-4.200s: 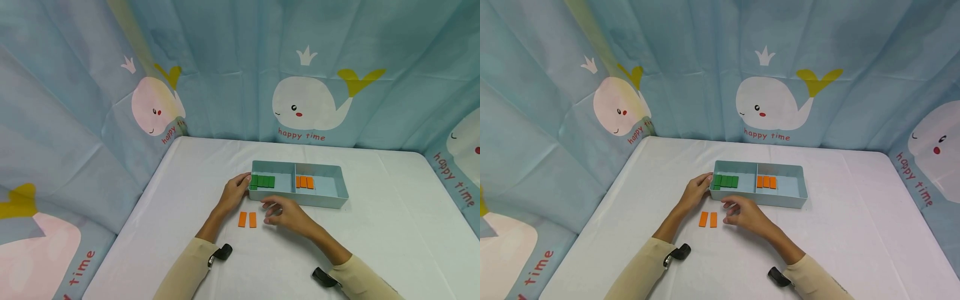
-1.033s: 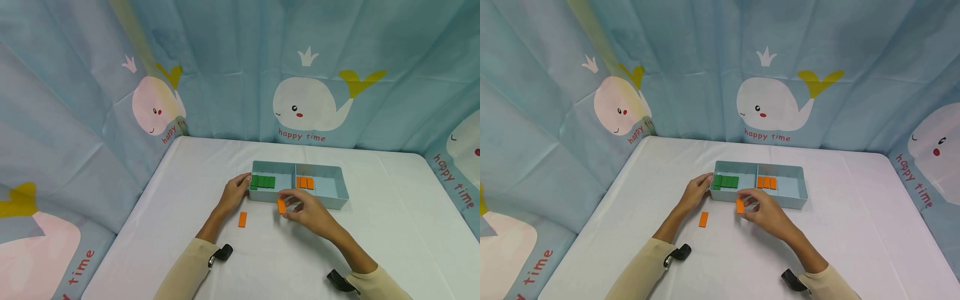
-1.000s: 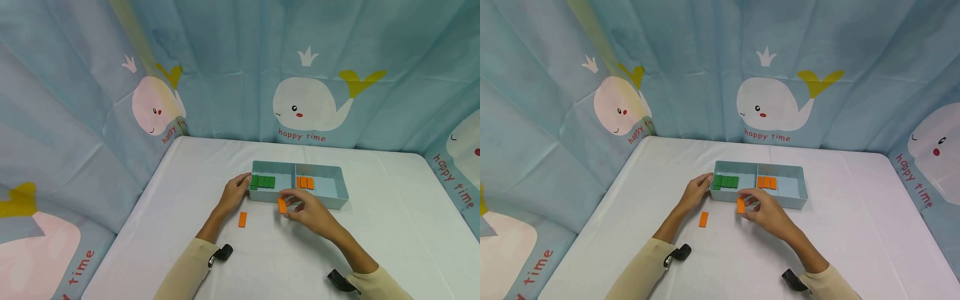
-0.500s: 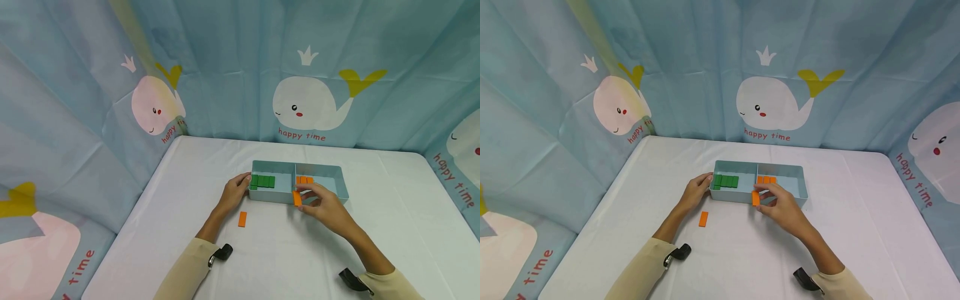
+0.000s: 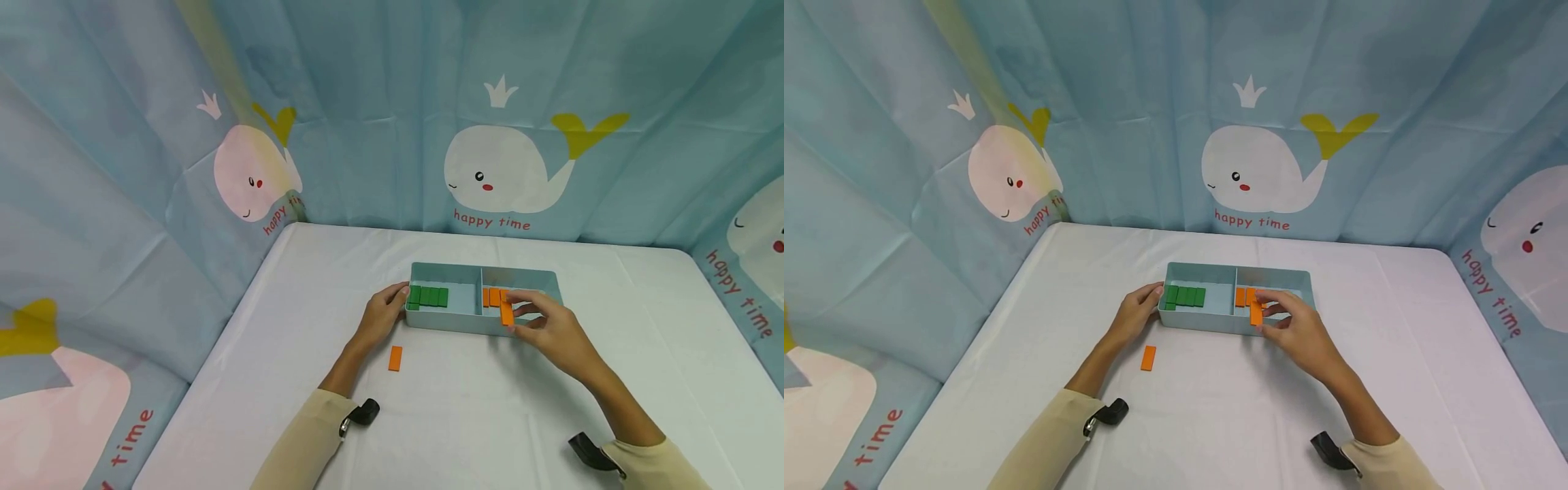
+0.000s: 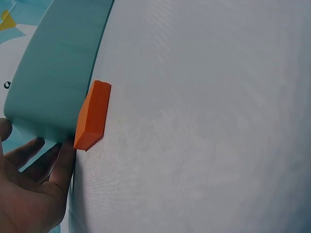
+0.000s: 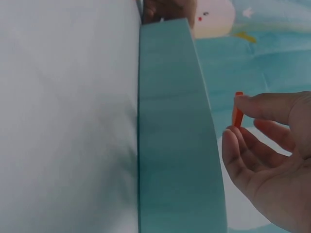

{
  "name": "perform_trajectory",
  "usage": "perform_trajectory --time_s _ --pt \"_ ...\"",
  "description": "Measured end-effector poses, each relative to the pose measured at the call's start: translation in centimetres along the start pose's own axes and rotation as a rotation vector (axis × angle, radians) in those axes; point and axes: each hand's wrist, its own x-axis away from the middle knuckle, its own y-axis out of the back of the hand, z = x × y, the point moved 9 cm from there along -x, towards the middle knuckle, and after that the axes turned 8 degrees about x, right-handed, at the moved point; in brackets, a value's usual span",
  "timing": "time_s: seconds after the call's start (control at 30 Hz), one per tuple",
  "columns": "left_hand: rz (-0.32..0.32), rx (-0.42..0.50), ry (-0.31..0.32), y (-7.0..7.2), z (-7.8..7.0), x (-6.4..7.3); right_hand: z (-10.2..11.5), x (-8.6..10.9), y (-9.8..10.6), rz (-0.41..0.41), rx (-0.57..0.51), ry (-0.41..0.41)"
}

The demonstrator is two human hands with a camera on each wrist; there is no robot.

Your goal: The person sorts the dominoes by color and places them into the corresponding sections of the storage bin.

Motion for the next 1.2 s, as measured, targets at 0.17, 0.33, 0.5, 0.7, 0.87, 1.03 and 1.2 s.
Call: perform_trajectory --time_s 0.17,0.33,0.5,0.7,0.87,1.03,1.2 --pt "-0.001 0.009 -0.010 0.1 0.0 0.0 -1.0 -0.2 1.0 -0.018 0.048 -0.022" --pt "-0.001 0.016 -0.020 0.1 -0.2 0.0 -1.8 -0.7 1.8 -0.034 0.057 -0.056" --pt "0.002 0.004 -0.014 0.1 -0.2 0.1 -2.5 -1.4 2.2 -0.042 0.074 -0.070" --pt "0.009 0.002 -0.010 0.0 -0.2 0.1 -3.6 -2.2 2.1 -0.022 0.084 -0.089" --pt "0.005 0.003 -0.010 0.0 -0.1 0.0 -4.5 -3.0 1.7 0.006 0.085 -0.107" --pt "0.005 0.010 -0.007 0.0 0.0 0.0 -5.4 -3.8 1.1 0.048 0.124 -0.150" --pt "-0.003 0.008 -0.006 -0.1 0.1 0.0 -5.8 -4.4 0.6 0.089 0.162 -0.180"
